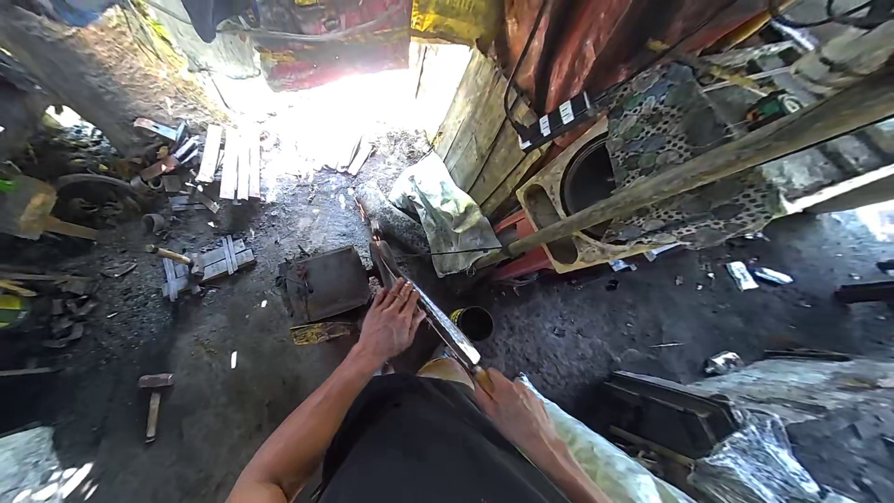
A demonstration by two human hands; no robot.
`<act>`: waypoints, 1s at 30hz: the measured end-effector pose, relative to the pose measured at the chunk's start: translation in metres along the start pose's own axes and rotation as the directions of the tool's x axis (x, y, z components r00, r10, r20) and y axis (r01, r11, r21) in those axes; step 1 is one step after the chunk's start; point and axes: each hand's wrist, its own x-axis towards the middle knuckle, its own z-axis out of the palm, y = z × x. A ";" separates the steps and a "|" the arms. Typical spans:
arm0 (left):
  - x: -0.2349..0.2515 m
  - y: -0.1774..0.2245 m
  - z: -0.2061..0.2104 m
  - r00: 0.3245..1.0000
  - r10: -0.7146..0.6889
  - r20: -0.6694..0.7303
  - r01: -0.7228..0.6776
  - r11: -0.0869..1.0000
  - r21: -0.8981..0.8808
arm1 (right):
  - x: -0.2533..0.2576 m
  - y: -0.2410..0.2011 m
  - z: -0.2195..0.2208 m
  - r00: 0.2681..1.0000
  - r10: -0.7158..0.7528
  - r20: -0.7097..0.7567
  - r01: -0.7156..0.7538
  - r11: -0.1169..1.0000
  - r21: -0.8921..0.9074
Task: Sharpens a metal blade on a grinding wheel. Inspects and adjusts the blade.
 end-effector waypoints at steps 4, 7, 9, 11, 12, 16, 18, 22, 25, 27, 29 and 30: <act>-0.001 0.000 -0.009 1.000 0.002 -0.009 -0.002 1.000 -0.014 | -0.009 -0.005 -0.002 1.000 -0.001 0.013 0.000 1.000 0.009; 0.011 -0.023 -0.010 0.999 -0.037 -0.021 0.038 0.998 0.052 | 0.013 -0.031 -0.005 0.999 -0.025 0.022 0.025 0.999 0.040; 0.014 -0.027 -0.007 0.998 -0.047 -0.032 0.049 0.996 0.072 | 0.019 -0.036 -0.008 0.999 -0.020 0.049 0.018 0.999 0.037; 0.010 -0.018 0.001 0.997 -0.027 -0.077 0.030 0.999 0.045 | 0.013 -0.022 -0.006 0.999 -0.019 0.039 0.017 0.999 0.037; 0.006 -0.009 0.005 0.996 -0.010 -0.085 0.012 1.000 0.015 | 0.005 -0.010 -0.003 1.000 -0.013 0.024 0.011 0.999 0.046; -0.004 0.035 0.007 0.979 0.096 -0.177 -0.128 0.976 -0.176 | -0.038 0.047 0.009 0.993 0.120 0.001 -0.120 0.990 0.074; -0.005 0.055 -0.003 0.968 0.133 -0.214 -0.189 0.944 -0.269 | -0.051 0.080 0.025 0.972 0.232 0.045 -0.236 0.963 0.133; -0.025 0.073 0.010 0.979 0.186 -0.080 -0.202 0.922 -0.331 | -0.028 0.147 0.081 0.888 0.411 0.209 -0.455 0.853 0.256; -0.052 0.077 0.033 0.959 0.157 0.238 -0.080 0.949 -0.304 | 0.036 0.189 0.127 0.861 0.433 0.269 -0.505 0.794 0.339; -0.071 0.080 0.044 0.876 0.077 0.476 0.048 0.968 -0.245 | 0.082 0.205 0.147 0.835 0.435 0.338 -0.545 0.738 0.397; -0.084 0.083 0.048 0.720 -0.036 0.693 0.169 0.978 -0.125 | 0.124 0.215 0.165 0.796 0.451 0.404 -0.600 0.677 0.427; -0.089 0.083 0.051 0.636 -0.092 0.766 0.210 0.976 -0.056 | 0.146 0.219 0.174 0.785 0.447 0.429 -0.614 0.656 0.440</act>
